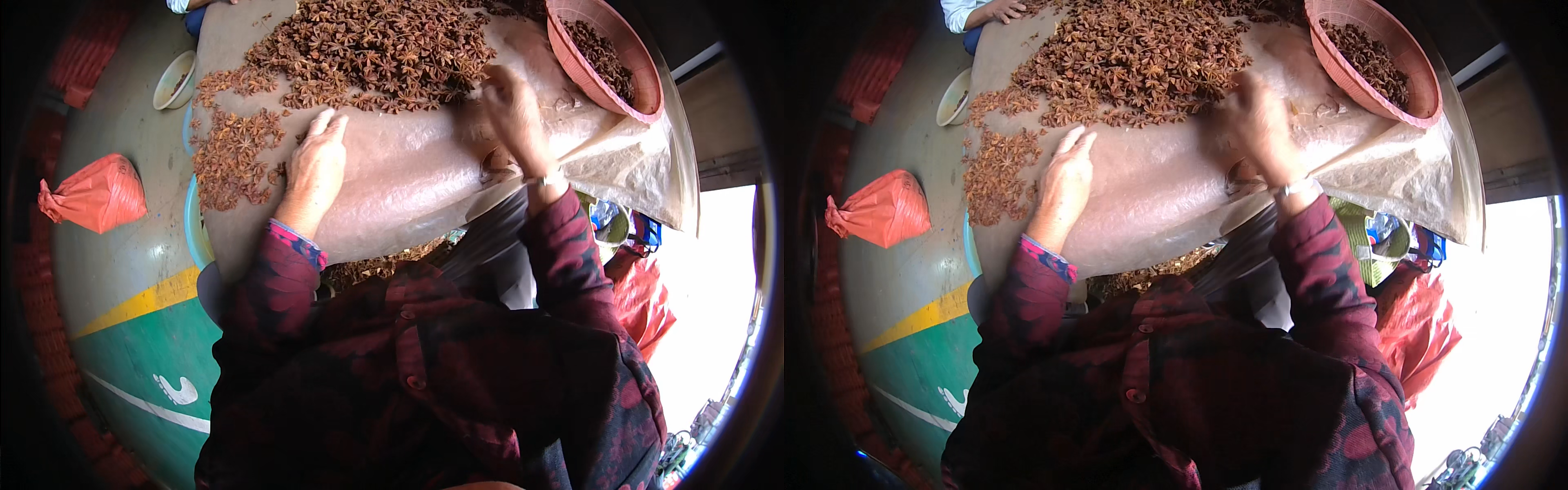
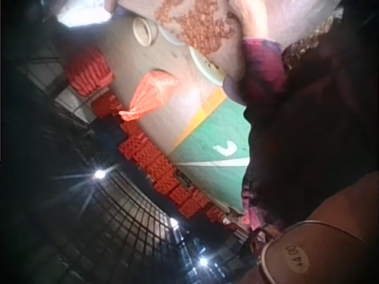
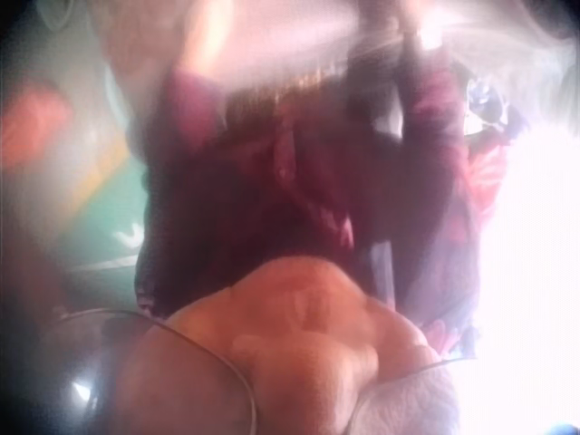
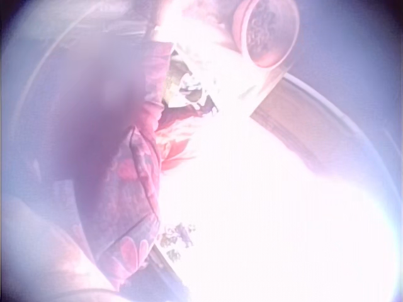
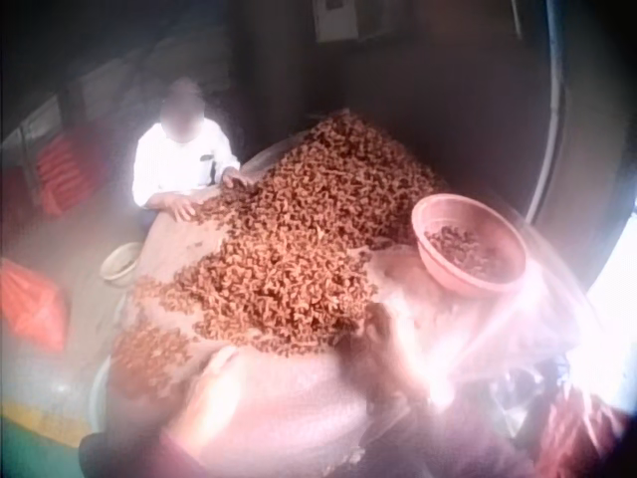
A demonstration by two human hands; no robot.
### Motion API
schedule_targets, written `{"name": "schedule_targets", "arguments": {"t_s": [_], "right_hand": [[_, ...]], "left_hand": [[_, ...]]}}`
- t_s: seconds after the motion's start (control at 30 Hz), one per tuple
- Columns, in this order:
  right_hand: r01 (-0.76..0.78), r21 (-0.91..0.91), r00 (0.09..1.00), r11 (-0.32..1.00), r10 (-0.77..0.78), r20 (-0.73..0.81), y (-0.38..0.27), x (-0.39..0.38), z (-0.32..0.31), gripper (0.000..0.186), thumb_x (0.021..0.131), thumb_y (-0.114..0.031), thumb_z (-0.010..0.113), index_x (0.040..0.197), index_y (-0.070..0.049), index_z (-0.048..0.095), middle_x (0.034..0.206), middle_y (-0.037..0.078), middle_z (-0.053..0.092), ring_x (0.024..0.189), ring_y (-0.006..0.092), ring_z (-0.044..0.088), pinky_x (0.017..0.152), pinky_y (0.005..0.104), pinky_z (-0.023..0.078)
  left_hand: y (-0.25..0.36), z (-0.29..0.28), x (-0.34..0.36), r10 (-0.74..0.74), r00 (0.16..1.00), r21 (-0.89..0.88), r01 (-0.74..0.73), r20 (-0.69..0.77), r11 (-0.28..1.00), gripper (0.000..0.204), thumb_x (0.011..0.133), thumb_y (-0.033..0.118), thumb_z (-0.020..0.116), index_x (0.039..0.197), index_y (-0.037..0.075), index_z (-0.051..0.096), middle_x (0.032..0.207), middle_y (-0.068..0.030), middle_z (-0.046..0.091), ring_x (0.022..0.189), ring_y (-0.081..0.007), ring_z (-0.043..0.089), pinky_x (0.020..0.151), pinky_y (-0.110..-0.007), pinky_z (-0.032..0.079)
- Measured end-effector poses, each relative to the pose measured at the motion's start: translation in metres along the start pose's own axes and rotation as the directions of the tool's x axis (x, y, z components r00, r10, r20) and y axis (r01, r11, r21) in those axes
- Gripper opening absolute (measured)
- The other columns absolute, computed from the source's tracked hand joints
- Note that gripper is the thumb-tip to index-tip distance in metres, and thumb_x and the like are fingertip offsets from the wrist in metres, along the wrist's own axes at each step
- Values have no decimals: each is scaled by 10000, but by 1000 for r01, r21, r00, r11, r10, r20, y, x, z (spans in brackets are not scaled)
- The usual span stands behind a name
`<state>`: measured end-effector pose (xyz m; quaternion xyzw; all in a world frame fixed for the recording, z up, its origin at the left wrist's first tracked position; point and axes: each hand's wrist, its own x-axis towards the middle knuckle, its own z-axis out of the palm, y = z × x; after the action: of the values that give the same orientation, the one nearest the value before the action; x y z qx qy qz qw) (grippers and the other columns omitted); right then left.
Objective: The person sits and sorts star anise by hand, picking individual pieces from a large pile on a white sheet and placing them into a blue bowl. The hands repeatedly reach into the pile, select items, and transfer them to the bowl.
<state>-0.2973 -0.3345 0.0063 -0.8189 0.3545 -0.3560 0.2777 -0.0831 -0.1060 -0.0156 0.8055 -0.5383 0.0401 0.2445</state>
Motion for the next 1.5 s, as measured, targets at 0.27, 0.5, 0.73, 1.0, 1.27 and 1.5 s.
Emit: {"name": "schedule_targets", "arguments": {"t_s": [0.27,0.5,0.73,1.0,1.27,1.5], "right_hand": [[64,109,988,992,-79,135,6,27,33,430,1040,-378,592,1176,20,684,1060,260,722,1008,384,714,857,423,560],[65,276,941,959,-151,301,-61,-3,74,436,1056,-344,608,1271,32,659,1114,154,737,1068,180,671,920,304,524],[-149,732,866,665,-270,421,-97,-15,74,433,1087,-346,529,1296,10,659,1234,138,717,1171,222,674,1066,357,511],[-311,567,875,763,-2,483,-98,-50,8,298,1059,-284,608,1178,-36,724,863,17,728,721,67,634,667,207,507],[-68,470,480,880,-384,789,-110,-116,-11,286,1009,-143,678,1240,23,667,929,47,717,796,89,647,736,260,560],[285,286,808,915,-390,441,-127,-88,46,220,977,-81,683,1176,10,653,983,122,662,842,216,664,731,318,557]], "left_hand": [[-51,-17,-11,-62,993,37,66,-102,997,314,926,31,558,1208,-4,691,1334,-212,647,1186,-361,650,1017,-404,524],[-56,-29,-11,-280,957,-373,232,-81,898,277,996,112,564,1214,16,705,1198,-214,709,1122,-281,704,942,-356,545],[-58,-40,-21,-359,932,-583,266,-46,767,291,1029,77,553,1271,-1,695,1220,-95,738,1119,-133,653,997,-270,484],[-46,-53,-42,-270,929,-441,138,-253,887,235,994,51,610,1197,50,729,1043,-83,742,813,-138,663,757,-275,548],[-23,-55,-76,85,996,-29,-86,-9,996,275,946,102,658,1219,104,695,978,-120,654,813,-323,667,708,-405,557],[-24,-51,-83,31,999,-49,-32,-16,998,271,933,114,673,1203,120,694,987,-120,663,843,-341,672,727,-425,567]]}}
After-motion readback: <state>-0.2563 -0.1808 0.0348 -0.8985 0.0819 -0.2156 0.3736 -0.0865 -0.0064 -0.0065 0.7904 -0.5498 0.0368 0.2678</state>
